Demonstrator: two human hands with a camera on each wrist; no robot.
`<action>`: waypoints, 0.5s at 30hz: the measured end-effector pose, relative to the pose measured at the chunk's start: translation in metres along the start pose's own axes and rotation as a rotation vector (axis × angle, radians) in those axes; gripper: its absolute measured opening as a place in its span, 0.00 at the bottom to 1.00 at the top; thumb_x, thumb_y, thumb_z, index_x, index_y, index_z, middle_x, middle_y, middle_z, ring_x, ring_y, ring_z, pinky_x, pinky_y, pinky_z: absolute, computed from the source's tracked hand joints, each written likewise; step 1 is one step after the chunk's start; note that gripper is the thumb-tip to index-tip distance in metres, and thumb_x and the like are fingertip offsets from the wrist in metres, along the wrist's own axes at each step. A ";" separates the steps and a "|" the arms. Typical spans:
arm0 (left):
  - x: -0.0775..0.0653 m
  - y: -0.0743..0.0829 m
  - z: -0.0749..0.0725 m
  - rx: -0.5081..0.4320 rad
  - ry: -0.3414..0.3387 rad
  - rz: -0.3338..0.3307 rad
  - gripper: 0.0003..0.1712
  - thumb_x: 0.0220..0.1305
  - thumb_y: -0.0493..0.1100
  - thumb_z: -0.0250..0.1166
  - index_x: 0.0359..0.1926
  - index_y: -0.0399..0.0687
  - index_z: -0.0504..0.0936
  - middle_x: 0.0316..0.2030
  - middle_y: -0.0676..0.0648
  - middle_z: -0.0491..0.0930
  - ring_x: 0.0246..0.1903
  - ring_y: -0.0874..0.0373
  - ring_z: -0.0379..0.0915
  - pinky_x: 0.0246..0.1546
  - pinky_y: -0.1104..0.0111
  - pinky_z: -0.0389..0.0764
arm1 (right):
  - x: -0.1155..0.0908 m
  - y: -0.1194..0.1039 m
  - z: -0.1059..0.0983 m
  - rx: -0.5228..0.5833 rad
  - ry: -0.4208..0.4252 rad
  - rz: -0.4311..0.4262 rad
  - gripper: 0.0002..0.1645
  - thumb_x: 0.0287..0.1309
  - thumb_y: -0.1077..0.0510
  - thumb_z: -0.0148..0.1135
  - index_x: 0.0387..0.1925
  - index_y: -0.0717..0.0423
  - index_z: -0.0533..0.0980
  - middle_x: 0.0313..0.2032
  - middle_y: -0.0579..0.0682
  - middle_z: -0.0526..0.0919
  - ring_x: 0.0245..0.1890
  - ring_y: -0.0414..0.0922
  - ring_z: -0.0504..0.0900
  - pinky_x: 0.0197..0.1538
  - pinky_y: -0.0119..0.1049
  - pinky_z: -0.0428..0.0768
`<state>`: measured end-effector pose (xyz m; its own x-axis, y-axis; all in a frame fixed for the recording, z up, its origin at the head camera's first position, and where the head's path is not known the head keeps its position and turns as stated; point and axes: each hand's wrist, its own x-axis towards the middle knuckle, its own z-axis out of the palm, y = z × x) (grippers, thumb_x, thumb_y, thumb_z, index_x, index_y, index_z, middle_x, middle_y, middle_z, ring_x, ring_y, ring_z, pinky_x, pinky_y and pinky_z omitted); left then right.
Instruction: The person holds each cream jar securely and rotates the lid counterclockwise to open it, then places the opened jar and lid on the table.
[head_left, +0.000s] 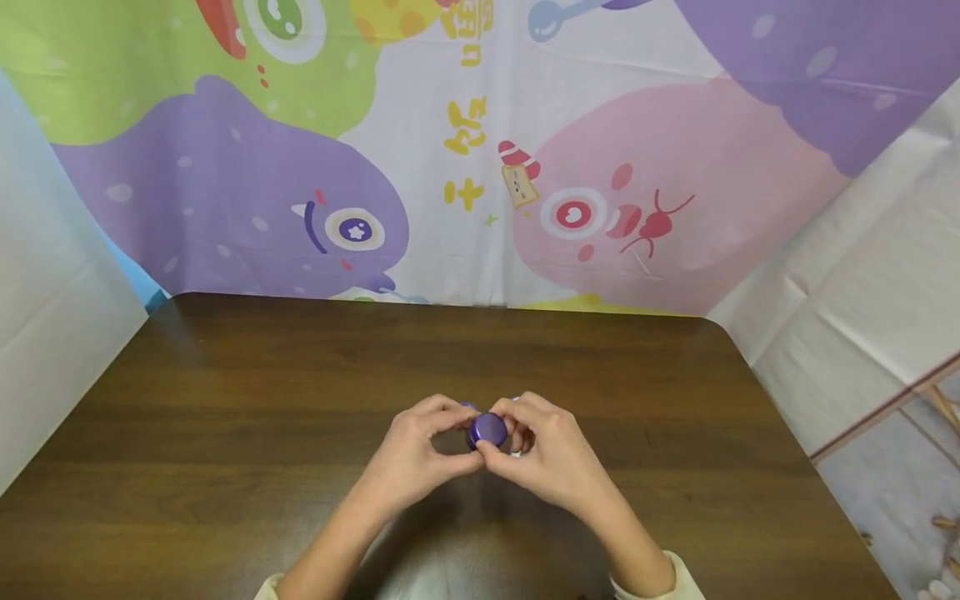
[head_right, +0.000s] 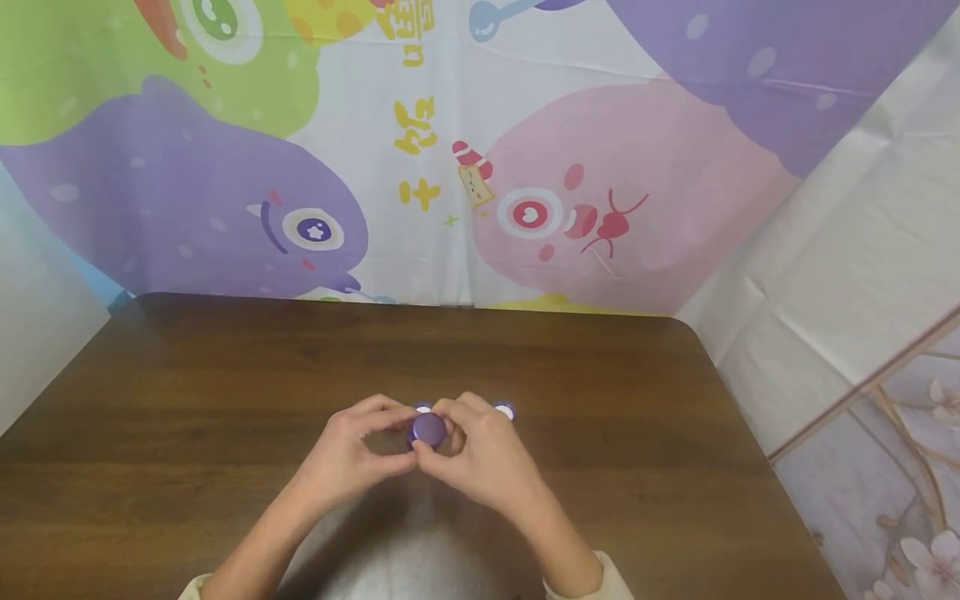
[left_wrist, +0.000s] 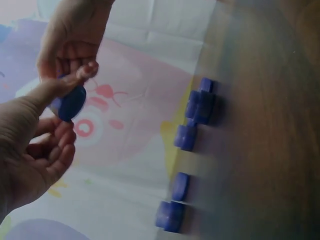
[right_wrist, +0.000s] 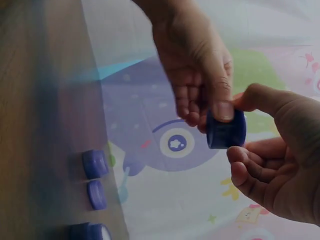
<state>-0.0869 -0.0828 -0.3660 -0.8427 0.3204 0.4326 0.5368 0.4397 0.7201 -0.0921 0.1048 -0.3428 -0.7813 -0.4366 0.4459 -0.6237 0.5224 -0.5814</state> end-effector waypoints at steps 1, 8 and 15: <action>0.000 0.001 0.000 0.033 0.011 0.004 0.22 0.43 0.40 0.76 0.42 0.39 0.84 0.37 0.51 0.80 0.38 0.58 0.77 0.40 0.72 0.80 | 0.000 0.000 0.000 0.016 0.009 0.032 0.10 0.45 0.58 0.70 0.32 0.53 0.78 0.24 0.44 0.74 0.22 0.33 0.70 0.24 0.23 0.72; 0.000 0.008 0.001 0.204 0.043 0.078 0.25 0.45 0.43 0.75 0.44 0.34 0.83 0.35 0.51 0.79 0.37 0.61 0.72 0.38 0.73 0.78 | -0.001 -0.005 0.001 0.052 0.041 0.115 0.15 0.48 0.54 0.71 0.36 0.58 0.80 0.24 0.45 0.75 0.22 0.33 0.70 0.24 0.25 0.74; -0.003 0.009 0.003 0.136 0.062 0.209 0.23 0.46 0.41 0.73 0.44 0.34 0.83 0.36 0.51 0.78 0.39 0.61 0.70 0.40 0.72 0.78 | -0.006 -0.010 -0.004 -0.011 0.049 0.001 0.14 0.50 0.52 0.69 0.37 0.55 0.81 0.26 0.41 0.72 0.23 0.32 0.69 0.23 0.24 0.71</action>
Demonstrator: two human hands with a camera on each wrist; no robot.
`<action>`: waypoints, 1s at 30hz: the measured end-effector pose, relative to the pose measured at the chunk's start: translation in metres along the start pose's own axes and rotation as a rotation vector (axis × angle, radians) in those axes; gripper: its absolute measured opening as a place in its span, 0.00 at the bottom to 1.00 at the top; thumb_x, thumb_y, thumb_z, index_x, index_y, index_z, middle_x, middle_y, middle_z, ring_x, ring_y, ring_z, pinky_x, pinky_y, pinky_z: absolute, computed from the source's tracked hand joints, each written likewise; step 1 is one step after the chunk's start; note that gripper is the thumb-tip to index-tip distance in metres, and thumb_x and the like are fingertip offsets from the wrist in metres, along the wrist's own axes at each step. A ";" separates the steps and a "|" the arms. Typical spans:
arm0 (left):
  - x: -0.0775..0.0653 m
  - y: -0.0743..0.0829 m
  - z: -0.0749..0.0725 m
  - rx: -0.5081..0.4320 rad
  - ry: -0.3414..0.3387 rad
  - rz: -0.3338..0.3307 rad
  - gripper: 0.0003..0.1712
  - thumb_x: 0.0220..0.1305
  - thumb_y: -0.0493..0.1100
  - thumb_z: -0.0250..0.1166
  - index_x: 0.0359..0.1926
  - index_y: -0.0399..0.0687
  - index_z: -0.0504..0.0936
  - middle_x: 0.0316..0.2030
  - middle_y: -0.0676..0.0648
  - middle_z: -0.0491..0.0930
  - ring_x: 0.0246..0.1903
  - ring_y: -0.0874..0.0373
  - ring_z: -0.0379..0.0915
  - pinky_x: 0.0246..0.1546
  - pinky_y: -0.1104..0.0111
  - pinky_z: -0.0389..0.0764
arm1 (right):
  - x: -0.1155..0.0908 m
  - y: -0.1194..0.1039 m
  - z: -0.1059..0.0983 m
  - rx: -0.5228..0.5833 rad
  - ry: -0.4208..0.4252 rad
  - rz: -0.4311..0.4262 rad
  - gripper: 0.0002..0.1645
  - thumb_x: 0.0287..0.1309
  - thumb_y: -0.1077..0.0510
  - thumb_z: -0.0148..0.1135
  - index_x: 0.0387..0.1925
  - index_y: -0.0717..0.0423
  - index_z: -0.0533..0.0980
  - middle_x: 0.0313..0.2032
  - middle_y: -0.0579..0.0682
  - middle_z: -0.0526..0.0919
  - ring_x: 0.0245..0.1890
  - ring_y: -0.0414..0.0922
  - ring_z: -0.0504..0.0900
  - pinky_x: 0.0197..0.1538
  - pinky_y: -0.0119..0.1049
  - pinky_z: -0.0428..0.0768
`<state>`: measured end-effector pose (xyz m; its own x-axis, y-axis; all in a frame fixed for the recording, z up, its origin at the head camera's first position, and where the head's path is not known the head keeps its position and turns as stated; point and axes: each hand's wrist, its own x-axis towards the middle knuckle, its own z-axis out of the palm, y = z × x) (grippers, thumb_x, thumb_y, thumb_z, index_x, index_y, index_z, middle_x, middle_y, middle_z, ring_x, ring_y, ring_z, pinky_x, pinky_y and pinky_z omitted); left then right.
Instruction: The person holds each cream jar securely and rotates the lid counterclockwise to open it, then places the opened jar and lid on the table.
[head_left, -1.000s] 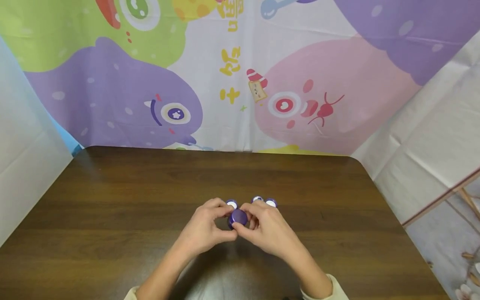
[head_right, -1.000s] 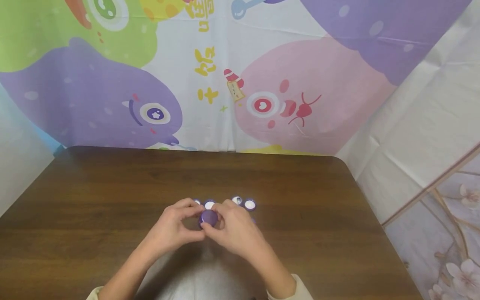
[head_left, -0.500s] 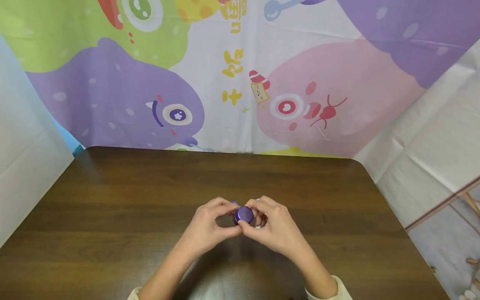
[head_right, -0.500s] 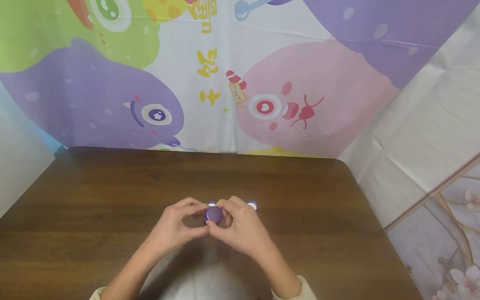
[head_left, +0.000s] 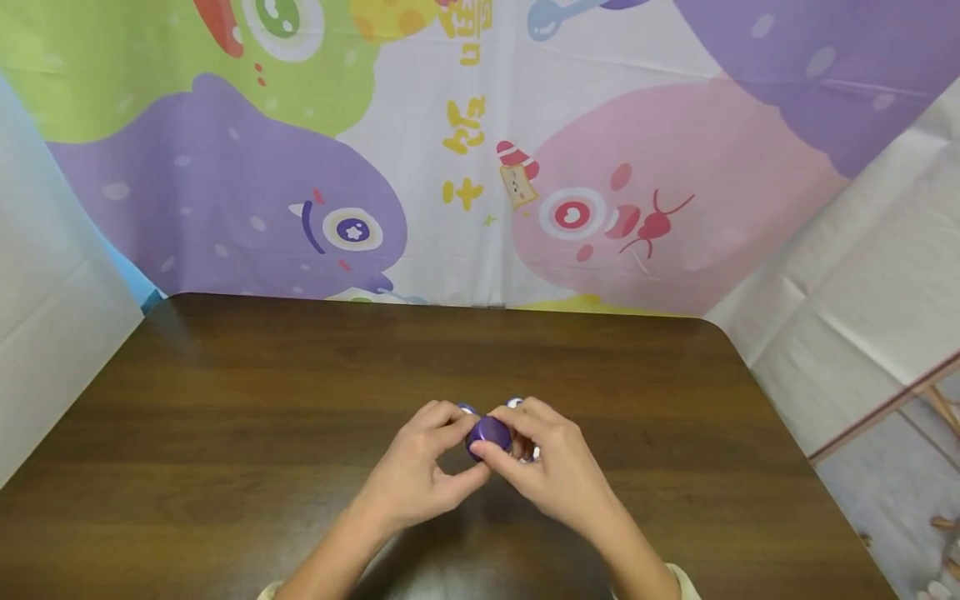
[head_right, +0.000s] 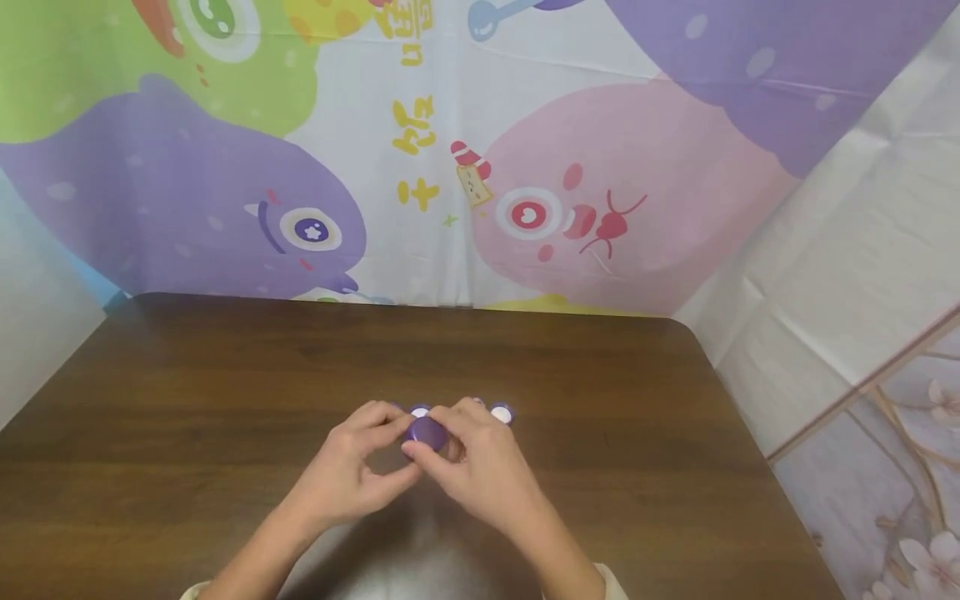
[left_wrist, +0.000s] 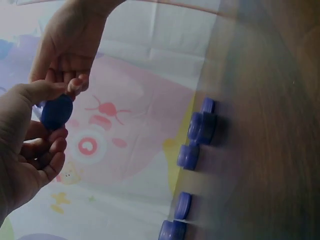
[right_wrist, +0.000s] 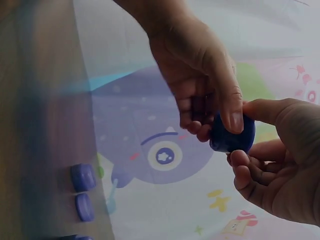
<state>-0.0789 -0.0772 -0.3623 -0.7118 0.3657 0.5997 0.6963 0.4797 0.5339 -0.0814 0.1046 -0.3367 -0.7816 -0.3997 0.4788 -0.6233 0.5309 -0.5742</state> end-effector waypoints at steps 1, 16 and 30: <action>-0.001 0.000 0.000 -0.015 0.004 0.009 0.23 0.46 0.41 0.73 0.44 0.35 0.83 0.36 0.51 0.78 0.39 0.62 0.70 0.40 0.73 0.78 | -0.001 -0.001 -0.001 -0.009 -0.005 -0.017 0.14 0.50 0.52 0.69 0.37 0.55 0.81 0.26 0.40 0.72 0.23 0.32 0.69 0.23 0.23 0.71; -0.004 0.004 0.001 -0.334 -0.140 -0.073 0.19 0.56 0.47 0.68 0.48 0.46 0.82 0.40 0.55 0.80 0.39 0.66 0.75 0.42 0.71 0.80 | -0.010 -0.003 -0.026 0.073 -0.171 -0.095 0.20 0.54 0.53 0.66 0.50 0.51 0.78 0.35 0.41 0.75 0.32 0.34 0.72 0.33 0.24 0.75; 0.001 0.016 0.002 -0.082 0.000 -0.131 0.29 0.42 0.44 0.77 0.49 0.44 0.82 0.39 0.55 0.79 0.40 0.61 0.74 0.42 0.71 0.79 | -0.008 -0.005 -0.022 -0.003 -0.048 0.024 0.14 0.42 0.57 0.74 0.33 0.55 0.80 0.23 0.38 0.72 0.21 0.29 0.70 0.24 0.23 0.73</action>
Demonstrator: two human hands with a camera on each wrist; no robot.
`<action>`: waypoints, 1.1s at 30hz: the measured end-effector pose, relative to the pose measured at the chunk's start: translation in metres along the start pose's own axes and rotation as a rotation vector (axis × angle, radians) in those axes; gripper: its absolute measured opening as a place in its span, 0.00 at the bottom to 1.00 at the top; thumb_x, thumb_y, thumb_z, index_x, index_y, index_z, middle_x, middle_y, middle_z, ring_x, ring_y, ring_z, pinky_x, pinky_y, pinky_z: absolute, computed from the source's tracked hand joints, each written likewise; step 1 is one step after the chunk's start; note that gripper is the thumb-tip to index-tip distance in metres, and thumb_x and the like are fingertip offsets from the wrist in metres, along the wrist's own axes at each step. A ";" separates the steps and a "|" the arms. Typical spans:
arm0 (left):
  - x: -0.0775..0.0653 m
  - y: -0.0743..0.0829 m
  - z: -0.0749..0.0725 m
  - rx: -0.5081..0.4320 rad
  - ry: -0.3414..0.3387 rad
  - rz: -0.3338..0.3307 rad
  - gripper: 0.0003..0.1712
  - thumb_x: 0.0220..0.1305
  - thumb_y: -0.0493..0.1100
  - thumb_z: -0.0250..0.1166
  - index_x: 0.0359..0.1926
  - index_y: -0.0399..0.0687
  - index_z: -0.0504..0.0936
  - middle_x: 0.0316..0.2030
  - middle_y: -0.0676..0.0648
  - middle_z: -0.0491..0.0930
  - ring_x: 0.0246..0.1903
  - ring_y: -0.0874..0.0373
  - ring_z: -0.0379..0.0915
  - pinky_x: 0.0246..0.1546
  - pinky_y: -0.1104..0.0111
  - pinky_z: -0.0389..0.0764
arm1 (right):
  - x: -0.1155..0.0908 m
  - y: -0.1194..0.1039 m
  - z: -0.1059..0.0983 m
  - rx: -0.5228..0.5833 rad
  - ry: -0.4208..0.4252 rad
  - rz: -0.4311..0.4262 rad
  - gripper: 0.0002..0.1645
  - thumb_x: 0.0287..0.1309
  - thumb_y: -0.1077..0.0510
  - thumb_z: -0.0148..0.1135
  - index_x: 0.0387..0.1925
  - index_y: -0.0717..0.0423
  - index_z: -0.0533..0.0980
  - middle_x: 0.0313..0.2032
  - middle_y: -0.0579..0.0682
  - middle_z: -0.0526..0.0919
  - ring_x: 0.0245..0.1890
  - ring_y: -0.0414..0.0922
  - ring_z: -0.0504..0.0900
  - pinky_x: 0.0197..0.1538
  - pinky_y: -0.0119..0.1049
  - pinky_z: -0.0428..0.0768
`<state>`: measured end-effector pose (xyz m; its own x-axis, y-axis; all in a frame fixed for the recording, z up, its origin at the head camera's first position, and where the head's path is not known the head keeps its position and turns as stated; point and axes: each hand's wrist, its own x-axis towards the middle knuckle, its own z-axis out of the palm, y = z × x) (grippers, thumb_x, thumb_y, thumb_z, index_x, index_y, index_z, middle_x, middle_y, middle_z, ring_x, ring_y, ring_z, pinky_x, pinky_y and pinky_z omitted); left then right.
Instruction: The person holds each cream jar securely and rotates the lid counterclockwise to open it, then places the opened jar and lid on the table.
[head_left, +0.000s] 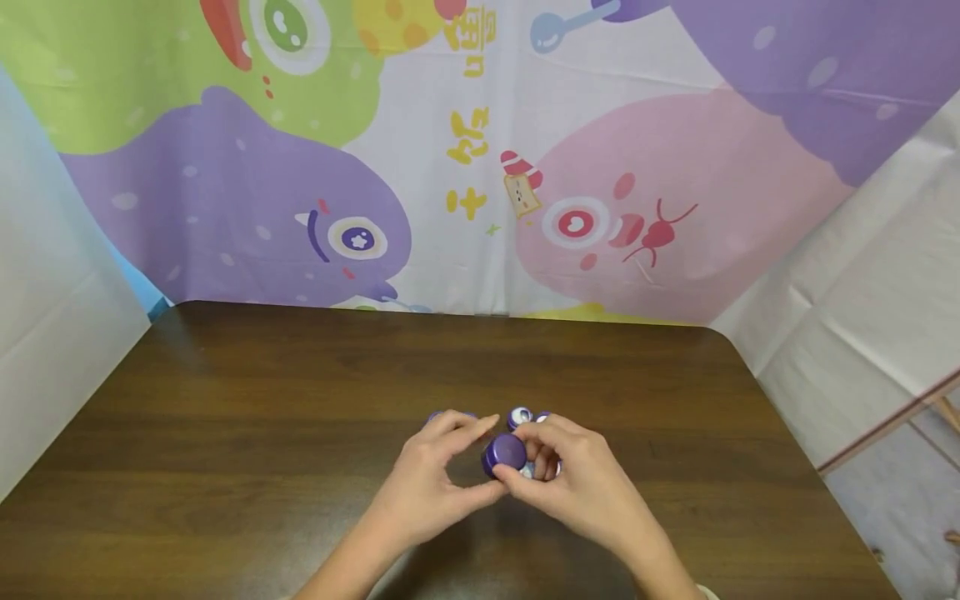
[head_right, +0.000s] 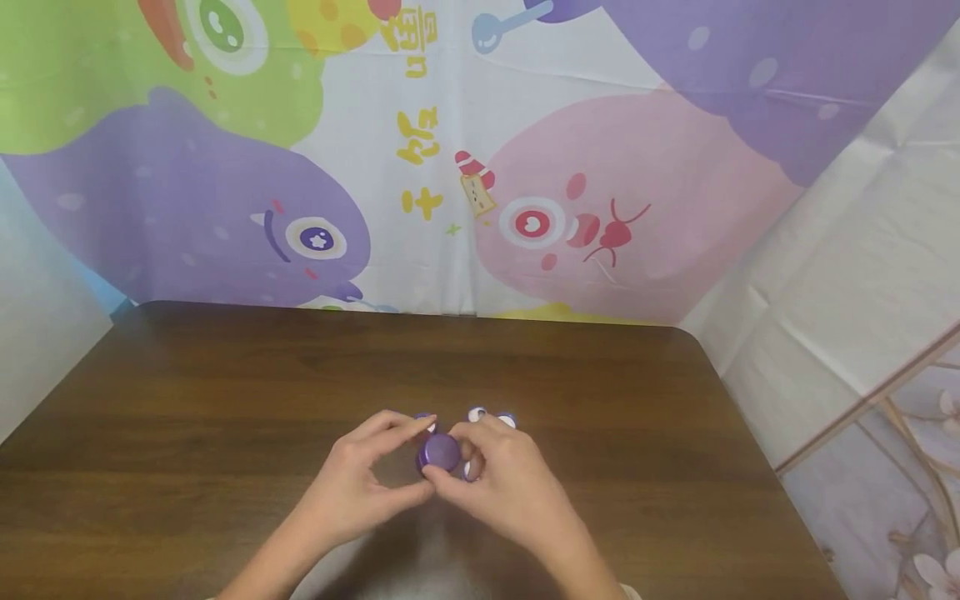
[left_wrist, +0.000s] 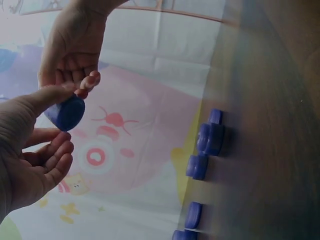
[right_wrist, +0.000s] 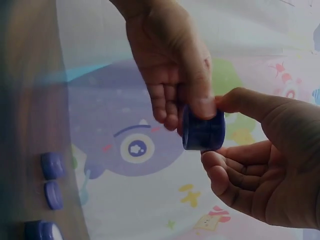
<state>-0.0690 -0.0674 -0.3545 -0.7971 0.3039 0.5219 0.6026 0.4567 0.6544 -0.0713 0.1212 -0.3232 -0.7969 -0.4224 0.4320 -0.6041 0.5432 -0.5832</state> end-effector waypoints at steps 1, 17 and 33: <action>0.000 0.000 0.000 0.006 0.014 0.004 0.28 0.40 0.43 0.77 0.47 0.44 0.83 0.38 0.55 0.79 0.40 0.61 0.74 0.41 0.71 0.79 | 0.000 -0.001 0.001 0.000 0.006 0.001 0.13 0.43 0.57 0.73 0.33 0.55 0.80 0.23 0.38 0.72 0.21 0.29 0.70 0.24 0.23 0.73; 0.001 -0.001 -0.007 0.025 -0.009 -0.047 0.22 0.43 0.41 0.75 0.43 0.43 0.85 0.35 0.56 0.77 0.39 0.63 0.74 0.43 0.71 0.79 | 0.002 -0.005 0.001 0.013 -0.072 0.069 0.24 0.51 0.48 0.68 0.48 0.51 0.76 0.29 0.41 0.73 0.25 0.33 0.69 0.27 0.24 0.72; -0.001 -0.005 -0.006 0.041 -0.081 -0.069 0.24 0.43 0.40 0.75 0.47 0.43 0.83 0.35 0.55 0.78 0.37 0.60 0.75 0.39 0.74 0.79 | 0.009 -0.001 0.000 -0.070 -0.145 -0.007 0.21 0.51 0.45 0.68 0.44 0.51 0.78 0.31 0.40 0.77 0.26 0.33 0.70 0.28 0.23 0.72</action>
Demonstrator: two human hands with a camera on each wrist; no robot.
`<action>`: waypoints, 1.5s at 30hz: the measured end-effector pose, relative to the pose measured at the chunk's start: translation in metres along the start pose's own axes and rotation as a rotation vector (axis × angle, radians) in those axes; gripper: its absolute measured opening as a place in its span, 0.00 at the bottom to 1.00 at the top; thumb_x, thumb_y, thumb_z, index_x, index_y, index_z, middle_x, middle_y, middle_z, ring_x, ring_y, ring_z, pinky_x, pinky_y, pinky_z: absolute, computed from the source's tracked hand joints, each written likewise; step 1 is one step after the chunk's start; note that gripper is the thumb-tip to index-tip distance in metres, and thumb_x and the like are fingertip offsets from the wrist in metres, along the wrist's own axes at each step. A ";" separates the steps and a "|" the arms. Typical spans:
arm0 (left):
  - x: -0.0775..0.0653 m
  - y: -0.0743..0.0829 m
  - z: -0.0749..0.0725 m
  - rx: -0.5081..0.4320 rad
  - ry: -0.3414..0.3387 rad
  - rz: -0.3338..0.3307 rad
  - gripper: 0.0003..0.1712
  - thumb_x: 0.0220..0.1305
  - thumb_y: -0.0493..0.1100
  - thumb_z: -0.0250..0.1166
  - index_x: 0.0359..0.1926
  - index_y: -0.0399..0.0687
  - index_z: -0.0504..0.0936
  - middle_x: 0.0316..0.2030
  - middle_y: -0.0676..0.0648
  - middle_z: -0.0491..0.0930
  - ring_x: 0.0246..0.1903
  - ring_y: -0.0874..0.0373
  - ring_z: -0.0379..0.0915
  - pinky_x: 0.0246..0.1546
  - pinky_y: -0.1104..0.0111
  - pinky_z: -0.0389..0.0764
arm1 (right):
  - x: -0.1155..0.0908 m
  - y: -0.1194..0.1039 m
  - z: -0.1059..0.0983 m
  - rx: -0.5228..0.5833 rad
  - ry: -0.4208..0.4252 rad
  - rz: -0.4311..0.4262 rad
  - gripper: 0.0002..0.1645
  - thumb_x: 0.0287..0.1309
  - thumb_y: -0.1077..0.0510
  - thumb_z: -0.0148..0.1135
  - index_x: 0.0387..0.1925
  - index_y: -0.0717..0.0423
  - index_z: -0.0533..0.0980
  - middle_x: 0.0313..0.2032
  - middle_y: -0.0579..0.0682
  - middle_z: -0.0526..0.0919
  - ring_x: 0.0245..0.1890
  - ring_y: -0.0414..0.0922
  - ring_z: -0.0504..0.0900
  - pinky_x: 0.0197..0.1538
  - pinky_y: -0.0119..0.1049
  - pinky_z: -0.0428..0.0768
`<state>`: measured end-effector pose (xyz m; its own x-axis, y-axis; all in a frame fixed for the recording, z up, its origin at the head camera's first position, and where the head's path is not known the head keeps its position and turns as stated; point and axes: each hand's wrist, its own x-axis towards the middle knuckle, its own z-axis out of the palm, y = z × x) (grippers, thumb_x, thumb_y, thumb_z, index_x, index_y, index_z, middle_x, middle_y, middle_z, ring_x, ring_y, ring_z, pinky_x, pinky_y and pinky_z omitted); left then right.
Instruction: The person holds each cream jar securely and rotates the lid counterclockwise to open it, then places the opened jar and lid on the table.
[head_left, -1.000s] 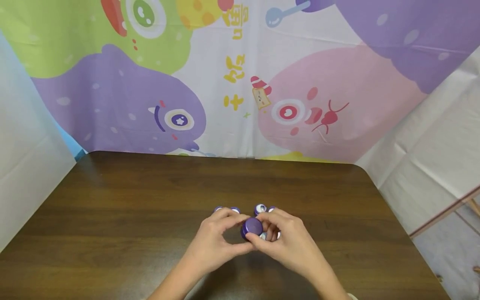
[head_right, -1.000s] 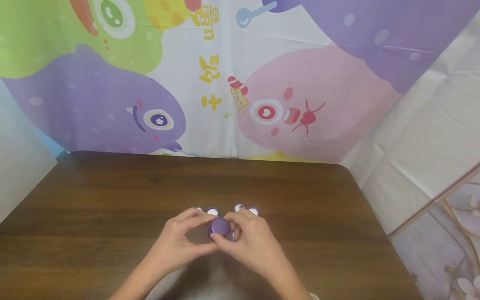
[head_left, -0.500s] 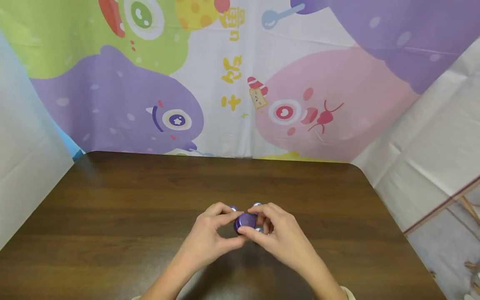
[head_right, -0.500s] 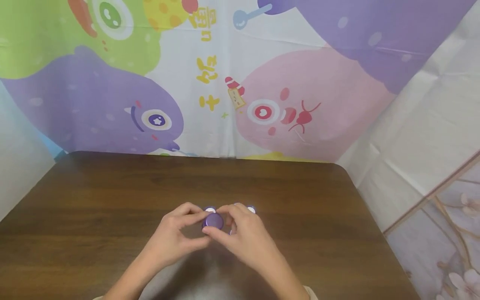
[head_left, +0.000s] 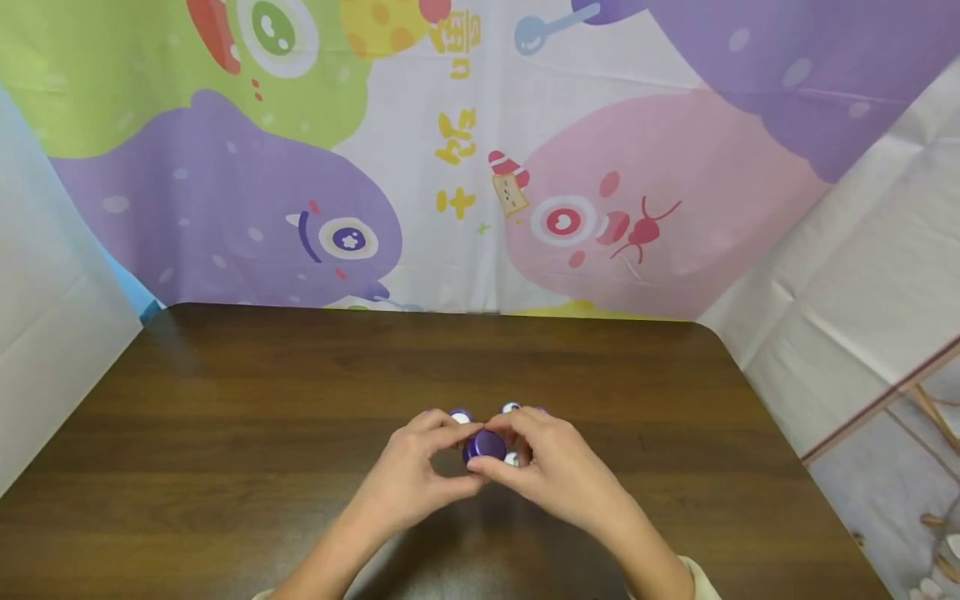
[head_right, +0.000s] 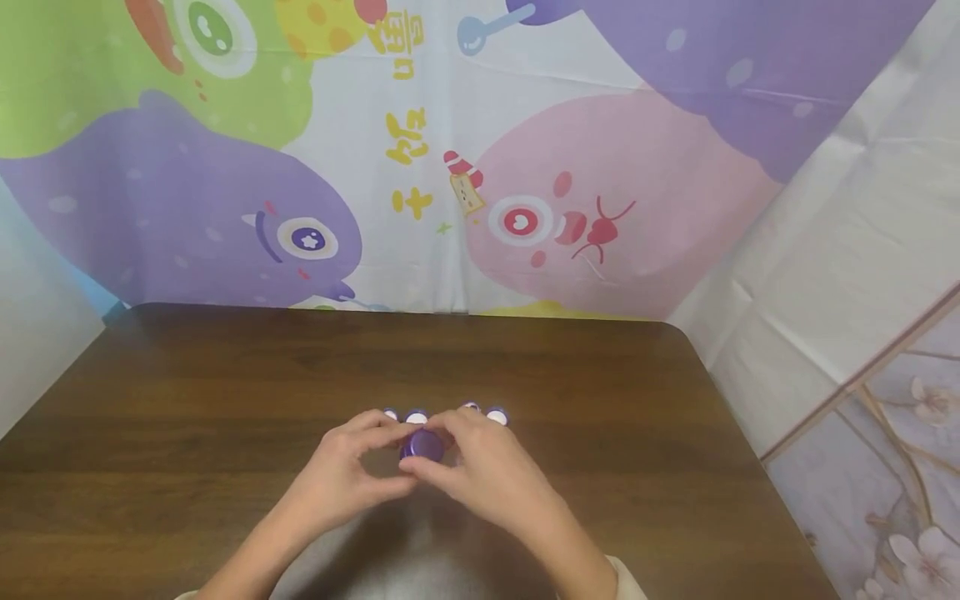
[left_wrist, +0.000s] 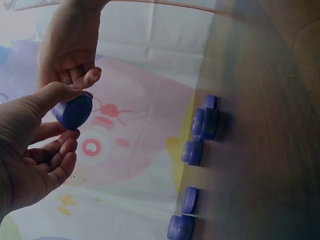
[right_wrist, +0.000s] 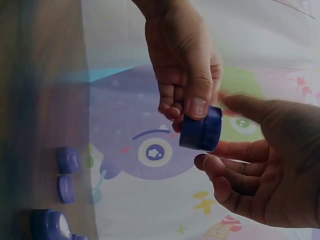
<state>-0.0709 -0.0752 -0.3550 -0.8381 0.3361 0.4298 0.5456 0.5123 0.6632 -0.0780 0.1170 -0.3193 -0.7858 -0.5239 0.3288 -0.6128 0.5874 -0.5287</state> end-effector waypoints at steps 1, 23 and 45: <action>0.000 0.000 0.000 0.001 0.001 0.005 0.24 0.43 0.40 0.75 0.47 0.44 0.84 0.35 0.55 0.78 0.37 0.60 0.74 0.39 0.74 0.78 | 0.001 0.000 0.000 -0.003 -0.003 -0.007 0.19 0.51 0.47 0.68 0.42 0.51 0.78 0.29 0.39 0.76 0.26 0.33 0.70 0.28 0.23 0.72; -0.003 -0.006 0.002 -0.002 0.027 0.035 0.23 0.43 0.40 0.74 0.45 0.42 0.84 0.34 0.55 0.77 0.37 0.61 0.74 0.40 0.74 0.79 | 0.003 0.003 -0.003 0.029 -0.094 -0.052 0.20 0.50 0.56 0.68 0.48 0.49 0.78 0.34 0.40 0.77 0.29 0.35 0.72 0.31 0.25 0.76; -0.004 -0.008 0.002 -0.031 0.082 0.069 0.23 0.42 0.39 0.75 0.44 0.41 0.83 0.35 0.55 0.77 0.38 0.63 0.75 0.40 0.72 0.80 | 0.004 0.000 -0.004 0.034 -0.073 -0.073 0.23 0.53 0.52 0.66 0.51 0.51 0.75 0.40 0.41 0.78 0.28 0.34 0.71 0.30 0.24 0.74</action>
<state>-0.0716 -0.0786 -0.3632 -0.7966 0.3037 0.5227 0.6028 0.4646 0.6487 -0.0814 0.1175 -0.3151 -0.7303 -0.6089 0.3097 -0.6638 0.5254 -0.5323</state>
